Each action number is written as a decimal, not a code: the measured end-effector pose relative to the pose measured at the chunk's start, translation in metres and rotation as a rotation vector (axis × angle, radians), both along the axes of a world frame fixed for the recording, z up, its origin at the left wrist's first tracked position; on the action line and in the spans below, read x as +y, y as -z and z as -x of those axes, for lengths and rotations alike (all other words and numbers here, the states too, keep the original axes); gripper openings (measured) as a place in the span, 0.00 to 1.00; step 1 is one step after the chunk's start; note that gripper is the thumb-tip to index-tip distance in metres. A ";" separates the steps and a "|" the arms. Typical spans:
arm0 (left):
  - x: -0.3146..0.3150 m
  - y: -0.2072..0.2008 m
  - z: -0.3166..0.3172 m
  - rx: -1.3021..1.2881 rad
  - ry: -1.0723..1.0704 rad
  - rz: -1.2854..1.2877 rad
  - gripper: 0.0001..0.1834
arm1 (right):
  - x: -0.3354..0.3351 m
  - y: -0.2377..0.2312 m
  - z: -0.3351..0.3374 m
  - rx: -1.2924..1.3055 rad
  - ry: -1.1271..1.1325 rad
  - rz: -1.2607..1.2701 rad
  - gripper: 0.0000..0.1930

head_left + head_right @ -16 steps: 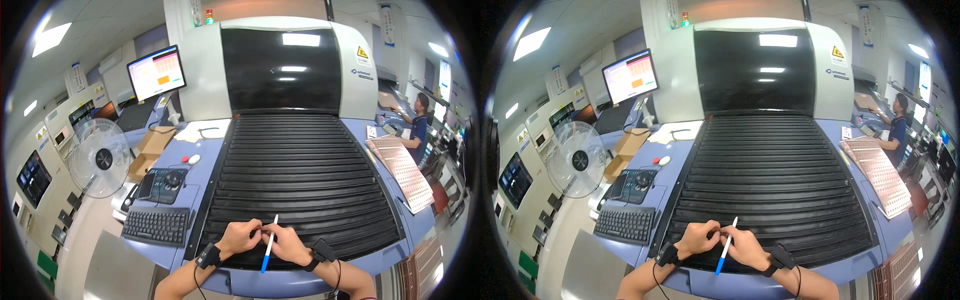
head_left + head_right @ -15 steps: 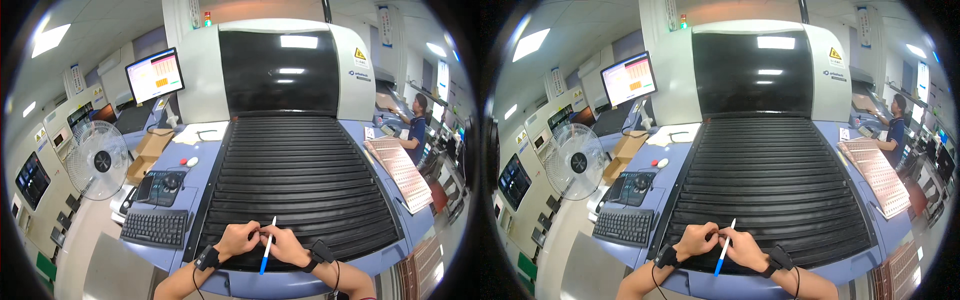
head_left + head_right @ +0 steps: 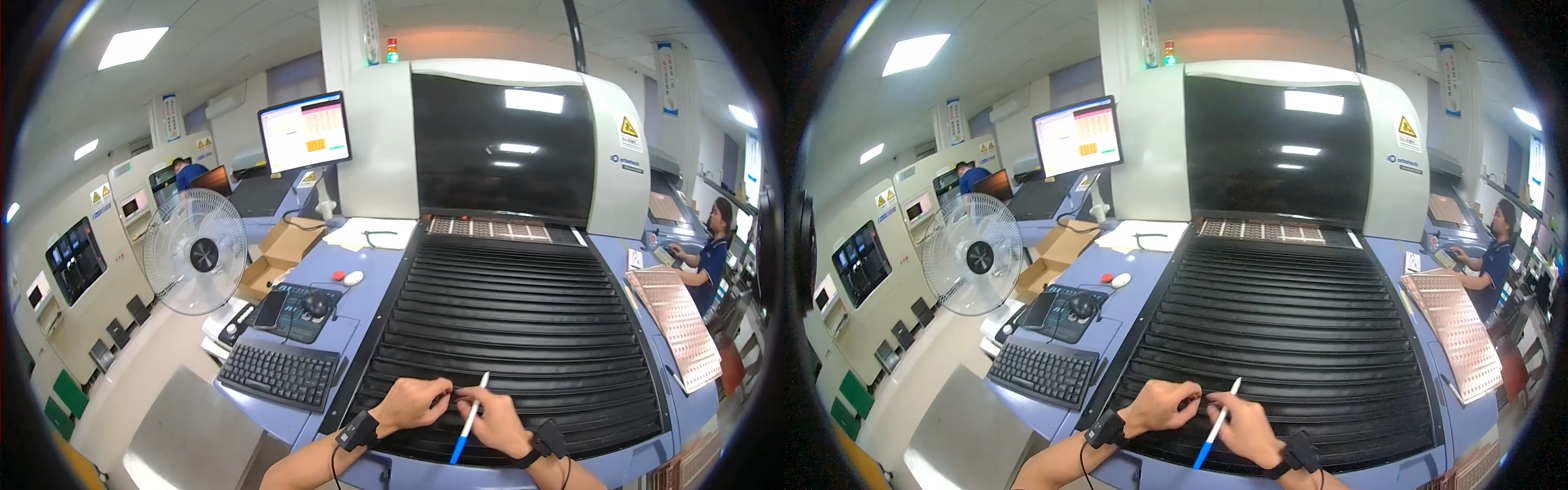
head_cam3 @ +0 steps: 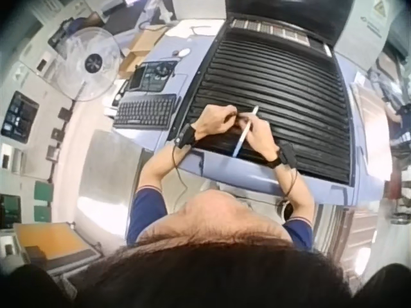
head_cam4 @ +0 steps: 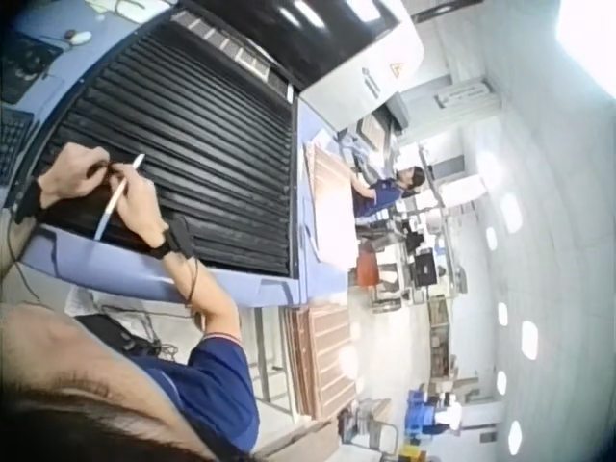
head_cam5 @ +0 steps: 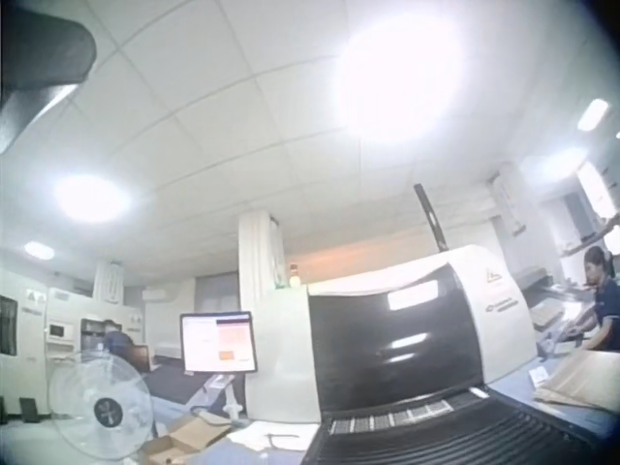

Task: Inspecting and marking copper-plated metal sheets at a fabrication machine.

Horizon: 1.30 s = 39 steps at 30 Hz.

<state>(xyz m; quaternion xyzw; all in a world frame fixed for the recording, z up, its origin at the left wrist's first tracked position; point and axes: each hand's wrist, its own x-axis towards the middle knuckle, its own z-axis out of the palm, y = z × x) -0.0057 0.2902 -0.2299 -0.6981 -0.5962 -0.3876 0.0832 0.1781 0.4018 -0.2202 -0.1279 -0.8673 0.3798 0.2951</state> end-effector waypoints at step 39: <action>-0.009 -0.023 0.063 -0.713 -0.273 -0.466 0.21 | 0.096 0.009 -0.017 -0.031 0.534 -0.441 0.11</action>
